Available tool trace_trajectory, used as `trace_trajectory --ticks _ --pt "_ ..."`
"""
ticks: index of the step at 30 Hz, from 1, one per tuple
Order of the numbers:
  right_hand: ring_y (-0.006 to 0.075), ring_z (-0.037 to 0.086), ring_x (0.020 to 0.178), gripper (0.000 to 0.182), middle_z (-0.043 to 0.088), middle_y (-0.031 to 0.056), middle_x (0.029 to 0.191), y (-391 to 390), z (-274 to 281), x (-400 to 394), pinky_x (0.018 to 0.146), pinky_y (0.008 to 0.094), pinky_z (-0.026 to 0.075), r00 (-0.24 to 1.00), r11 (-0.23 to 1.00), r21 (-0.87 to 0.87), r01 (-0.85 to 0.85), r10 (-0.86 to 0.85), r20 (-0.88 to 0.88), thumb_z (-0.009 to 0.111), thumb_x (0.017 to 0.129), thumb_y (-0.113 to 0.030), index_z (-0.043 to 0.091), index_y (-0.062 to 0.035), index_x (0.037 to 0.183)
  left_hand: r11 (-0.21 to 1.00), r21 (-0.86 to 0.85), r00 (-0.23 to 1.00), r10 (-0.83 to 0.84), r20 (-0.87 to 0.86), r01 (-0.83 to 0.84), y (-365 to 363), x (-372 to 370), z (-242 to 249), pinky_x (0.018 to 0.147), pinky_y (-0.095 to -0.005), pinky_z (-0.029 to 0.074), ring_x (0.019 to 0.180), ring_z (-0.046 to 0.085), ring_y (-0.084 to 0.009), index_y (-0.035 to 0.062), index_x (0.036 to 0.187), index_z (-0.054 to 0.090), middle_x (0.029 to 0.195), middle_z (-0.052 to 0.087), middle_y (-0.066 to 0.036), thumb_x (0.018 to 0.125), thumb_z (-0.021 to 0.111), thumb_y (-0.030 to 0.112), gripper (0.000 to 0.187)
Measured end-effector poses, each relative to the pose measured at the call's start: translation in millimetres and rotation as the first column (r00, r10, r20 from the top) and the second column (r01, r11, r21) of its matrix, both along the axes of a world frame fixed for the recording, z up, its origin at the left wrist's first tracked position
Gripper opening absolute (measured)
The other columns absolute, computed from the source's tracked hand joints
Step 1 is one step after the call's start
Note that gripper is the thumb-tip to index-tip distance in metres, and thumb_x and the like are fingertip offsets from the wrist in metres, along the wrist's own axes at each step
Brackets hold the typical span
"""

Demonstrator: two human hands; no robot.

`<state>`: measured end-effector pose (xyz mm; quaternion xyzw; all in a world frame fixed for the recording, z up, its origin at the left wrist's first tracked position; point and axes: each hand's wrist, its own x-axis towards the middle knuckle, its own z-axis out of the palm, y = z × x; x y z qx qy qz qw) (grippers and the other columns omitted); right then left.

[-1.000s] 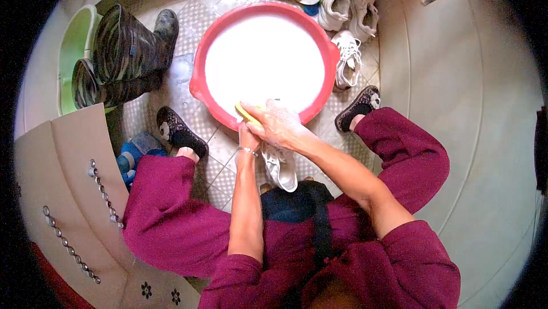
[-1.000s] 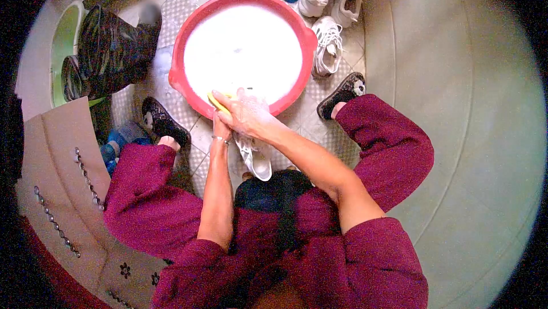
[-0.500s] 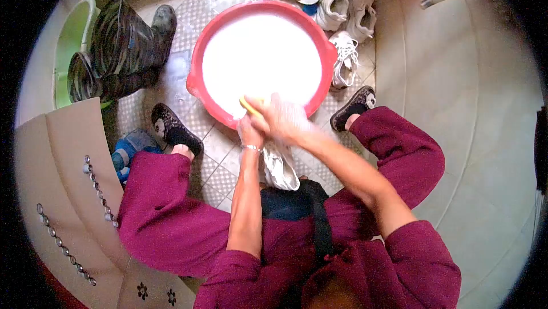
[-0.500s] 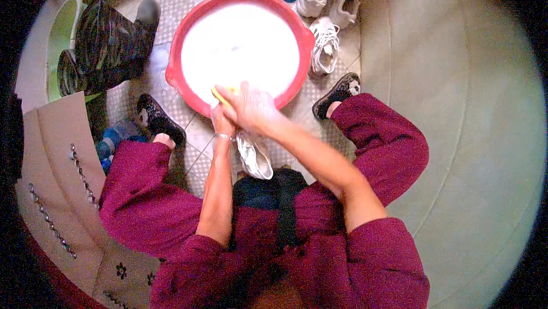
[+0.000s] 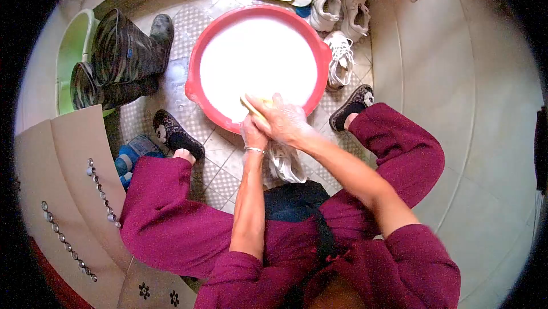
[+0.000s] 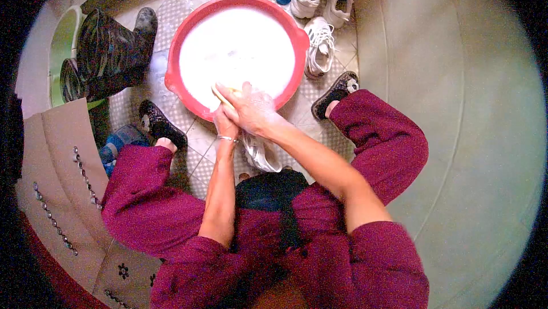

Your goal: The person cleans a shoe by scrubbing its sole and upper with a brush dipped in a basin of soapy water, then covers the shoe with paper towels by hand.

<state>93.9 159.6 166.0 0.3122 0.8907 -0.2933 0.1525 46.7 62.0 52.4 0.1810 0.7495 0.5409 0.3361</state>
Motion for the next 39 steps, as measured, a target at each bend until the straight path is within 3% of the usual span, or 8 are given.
trace_trajectory --ticks 8,14,18,24,26,29,32,39 --pt "0.0361 0.057 0.083 0.052 0.056 0.0215 0.097 46 -49 -48 0.071 0.0457 0.045 0.948 0.926 -0.309 0.218 -0.276 -0.157 0.045 0.081 -0.039 0.036 -0.0235 0.13 0.999 -0.034 0.969 0.026 -0.246 -0.036 -14 1 -24 0.073 -0.0335 0.045 0.08 0.06 -0.0265 0.0003 0.09 0.058 0.084 0.061 -0.016 0.062 0.06 0.004 0.029" --pt "0.0345 0.054 0.093 0.055 0.055 0.0195 0.106 -18 -64 20 0.081 0.0409 0.042 0.915 0.961 -0.015 0.277 -0.269 -0.3 0.048 0.079 -0.036 0.038 -0.0162 0.13 0.987 -0.103 0.978 0.101 -0.182 -0.121 -10 0 -17 0.078 -0.0303 0.043 0.083 0.056 -0.0198 -0.0053 0.098 0.055 0.088 0.059 -0.012 0.063 0.056 0.001 0.035" --pt "0.0382 0.053 0.094 0.053 0.051 0.0274 0.105 8 -77 -25 0.085 0.0427 0.041 0.855 0.821 -0.303 0.483 -0.517 -0.036 0.044 0.082 -0.036 0.034 -0.0193 0.132 0.978 -0.087 0.977 0.181 -0.111 -0.19 -18 -2 -4 0.08 -0.0303 0.043 0.086 0.055 -0.02 -0.0094 0.1 0.054 0.094 0.059 -0.014 0.067 0.062 0.006 0.037" --pt "0.0381 0.051 0.101 0.054 0.05 0.0239 0.113 31 -135 -31 0.088 0.0366 0.039 0.707 0.65 -0.618 0.442 -0.677 -0.206 0.042 0.081 -0.039 0.036 -0.0176 0.13 0.974 0.013 0.948 0.223 -0.226 -0.226 -33 -11 -43 0.077 -0.0313 0.044 0.08 0.059 -0.0254 -0.0085 0.101 0.055 0.088 0.061 -0.017 0.065 0.059 0.001 0.037" --pt "0.0356 0.053 0.1 0.056 0.05 0.0243 0.113 34 -80 -25 0.088 0.0363 0.04 0.74 0.659 -0.596 0.458 -0.654 -0.155 0.043 0.081 -0.04 0.035 -0.0143 0.13 0.961 0.02 0.938 0.273 -0.214 -0.275 -38 -12 -52 0.076 -0.0311 0.044 0.079 0.059 -0.0249 -0.0086 0.101 0.055 0.088 0.061 -0.017 0.066 0.056 0.001 0.036" --pt "0.0293 0.056 0.091 0.053 0.057 0.0213 0.099 7 -40 -13 0.081 0.0394 0.042 0.993 0.986 -0.122 0.116 -0.116 0.012 0.042 0.084 -0.039 0.038 -0.0112 0.128 0.994 -0.093 0.987 0.047 -0.155 -0.062 -26 -20 -9 0.073 -0.0313 0.045 0.078 0.058 -0.0229 -0.0084 0.098 0.056 0.086 0.062 -0.016 0.067 0.056 0.001 0.032" --pt "0.0323 0.056 0.091 0.053 0.057 0.0228 0.098 20 -71 -40 0.082 0.0404 0.041 0.913 0.77 -0.552 0.32 -0.406 -0.037 0.043 0.082 -0.038 0.038 -0.0121 0.128 0.985 0.028 0.969 0.172 -0.176 -0.17 -28 -15 -29 0.072 -0.0313 0.045 0.077 0.057 -0.0219 -0.0073 0.094 0.056 0.085 0.062 -0.015 0.069 0.059 0.004 0.027" --pt "0.0349 0.057 0.085 0.054 0.058 0.0224 0.095 66 -88 -21 0.075 0.0413 0.045 0.712 0.789 -0.382 0.482 -0.606 -0.354 0.049 0.079 -0.035 0.039 -0.0163 0.128 0.999 0.034 0.994 0.021 -0.111 -0.017 -18 -14 -21 0.071 -0.0256 0.045 0.077 0.054 -0.0129 -0.0039 0.096 0.057 0.084 0.059 -0.005 0.067 0.059 -0.003 0.028"
